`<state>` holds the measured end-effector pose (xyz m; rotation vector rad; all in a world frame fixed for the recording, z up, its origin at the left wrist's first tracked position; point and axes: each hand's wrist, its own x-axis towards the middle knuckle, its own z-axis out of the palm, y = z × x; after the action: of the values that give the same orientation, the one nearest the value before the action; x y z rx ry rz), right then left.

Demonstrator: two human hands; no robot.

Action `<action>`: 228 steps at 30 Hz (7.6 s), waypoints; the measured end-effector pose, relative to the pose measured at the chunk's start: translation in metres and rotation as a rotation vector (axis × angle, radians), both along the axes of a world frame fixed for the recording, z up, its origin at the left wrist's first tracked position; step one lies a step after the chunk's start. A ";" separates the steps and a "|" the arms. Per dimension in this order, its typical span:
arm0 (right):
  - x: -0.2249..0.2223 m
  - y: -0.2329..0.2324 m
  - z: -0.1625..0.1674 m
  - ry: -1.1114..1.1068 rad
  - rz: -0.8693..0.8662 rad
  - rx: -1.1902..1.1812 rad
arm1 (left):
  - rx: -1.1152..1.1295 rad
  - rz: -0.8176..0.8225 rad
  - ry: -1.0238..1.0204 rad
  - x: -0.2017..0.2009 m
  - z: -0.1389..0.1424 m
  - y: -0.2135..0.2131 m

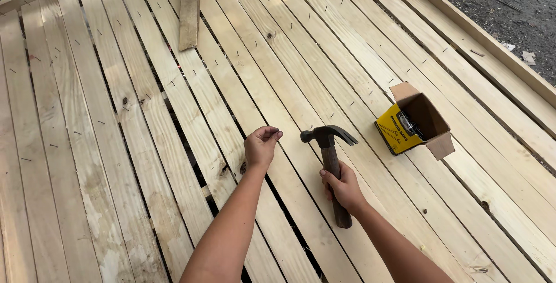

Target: The person hammers nails into a slatted wooden frame outdoors, taking nails one at a time from an open cardboard nail box and driving them into the planks. They later hold a concrete block piece against the frame and hammer it, then hammer a small wood block at the frame edge.

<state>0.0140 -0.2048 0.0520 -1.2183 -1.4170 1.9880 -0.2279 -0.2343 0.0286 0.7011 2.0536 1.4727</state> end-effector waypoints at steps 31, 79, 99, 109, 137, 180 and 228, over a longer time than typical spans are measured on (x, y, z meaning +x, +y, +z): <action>0.009 0.007 -0.018 -0.101 -0.001 -0.020 | -0.071 -0.056 0.433 0.018 -0.027 0.001; -0.037 0.007 0.057 -0.644 0.270 0.501 | 0.189 -0.078 0.377 0.010 -0.033 0.001; 0.071 0.048 0.119 -0.324 -0.414 0.467 | 0.342 -0.674 0.738 0.143 0.056 0.121; 0.126 0.052 0.119 -0.120 -0.612 0.421 | -0.111 -1.025 1.479 0.190 0.097 0.135; 0.091 0.036 0.119 -0.130 -0.440 0.376 | -0.687 -0.930 1.025 0.190 0.075 0.156; -0.003 -0.017 0.074 -0.421 0.113 0.300 | -0.047 -0.124 0.268 -0.026 0.001 -0.058; -0.029 -0.024 0.049 -0.785 0.365 0.536 | 0.018 -0.153 0.448 -0.019 -0.031 -0.059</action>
<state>-0.0153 -0.2288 0.1013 -1.6212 -2.4901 1.1622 -0.2469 -0.2932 -0.0023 1.2594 2.2449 1.3368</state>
